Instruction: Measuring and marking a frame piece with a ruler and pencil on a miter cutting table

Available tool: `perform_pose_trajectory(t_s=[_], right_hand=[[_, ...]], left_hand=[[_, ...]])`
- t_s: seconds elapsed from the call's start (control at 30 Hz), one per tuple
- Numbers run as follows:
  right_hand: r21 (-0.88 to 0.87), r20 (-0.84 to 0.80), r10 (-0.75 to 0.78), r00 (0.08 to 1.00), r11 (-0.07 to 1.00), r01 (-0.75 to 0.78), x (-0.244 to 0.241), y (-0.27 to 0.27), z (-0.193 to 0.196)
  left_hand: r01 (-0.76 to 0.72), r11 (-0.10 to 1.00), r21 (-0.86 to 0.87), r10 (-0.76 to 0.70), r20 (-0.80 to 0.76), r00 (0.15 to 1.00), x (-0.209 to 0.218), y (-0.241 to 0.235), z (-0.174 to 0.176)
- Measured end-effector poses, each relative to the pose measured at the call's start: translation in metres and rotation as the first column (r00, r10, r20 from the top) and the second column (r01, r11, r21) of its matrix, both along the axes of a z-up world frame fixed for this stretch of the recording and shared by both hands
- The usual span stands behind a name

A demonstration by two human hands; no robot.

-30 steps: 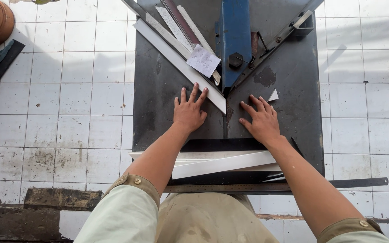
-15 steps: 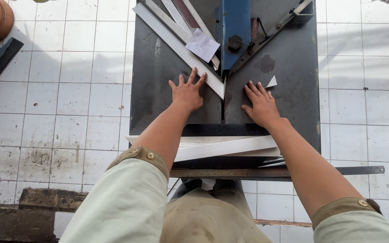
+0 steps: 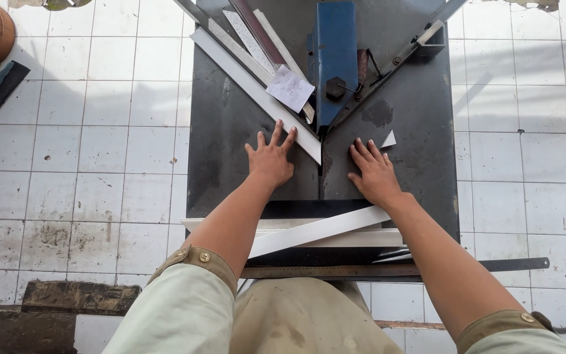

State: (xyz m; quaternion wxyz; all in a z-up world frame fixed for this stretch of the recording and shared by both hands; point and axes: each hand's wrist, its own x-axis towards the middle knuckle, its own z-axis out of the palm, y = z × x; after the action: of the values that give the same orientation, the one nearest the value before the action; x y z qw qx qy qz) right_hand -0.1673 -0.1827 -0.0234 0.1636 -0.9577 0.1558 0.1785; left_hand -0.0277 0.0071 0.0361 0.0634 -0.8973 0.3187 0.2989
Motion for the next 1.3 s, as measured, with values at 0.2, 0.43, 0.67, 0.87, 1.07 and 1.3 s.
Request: perform_pose_trajectory(t_s=[0.2,0.43,0.67,0.87,1.07,1.3], right_hand=[[-0.018,-0.022,0.004,1.0,1.0,-0.004,0.0,-0.002,0.002],[-0.039,-0.024,0.004,1.0,0.999,-0.005,0.0,0.001,0.009],[-0.049,-0.027,0.008,1.0,0.999,-0.009,0.004,0.001,0.005],[-0.063,-0.008,-0.006,1.0,0.998,0.006,0.005,0.0,-0.015],[-0.076,-0.003,-0.005,1.0,0.997,0.005,0.006,0.0,-0.022],[-0.079,-0.056,0.032,0.998,0.996,-0.036,0.004,0.005,0.0]], left_hand=[[0.008,1.0,-0.009,-0.008,-0.009,1.0,0.002,0.0,0.002],[0.024,1.0,0.012,-0.024,0.006,1.0,0.005,-0.001,-0.003],[0.028,0.999,0.028,-0.029,0.035,0.999,0.009,-0.003,-0.015],[0.023,0.999,0.028,-0.025,0.081,0.996,0.011,-0.007,-0.035],[0.018,1.0,0.018,-0.019,0.105,0.994,0.009,-0.006,-0.035],[0.022,0.999,0.025,-0.024,0.064,0.998,0.003,-0.003,-0.011]])
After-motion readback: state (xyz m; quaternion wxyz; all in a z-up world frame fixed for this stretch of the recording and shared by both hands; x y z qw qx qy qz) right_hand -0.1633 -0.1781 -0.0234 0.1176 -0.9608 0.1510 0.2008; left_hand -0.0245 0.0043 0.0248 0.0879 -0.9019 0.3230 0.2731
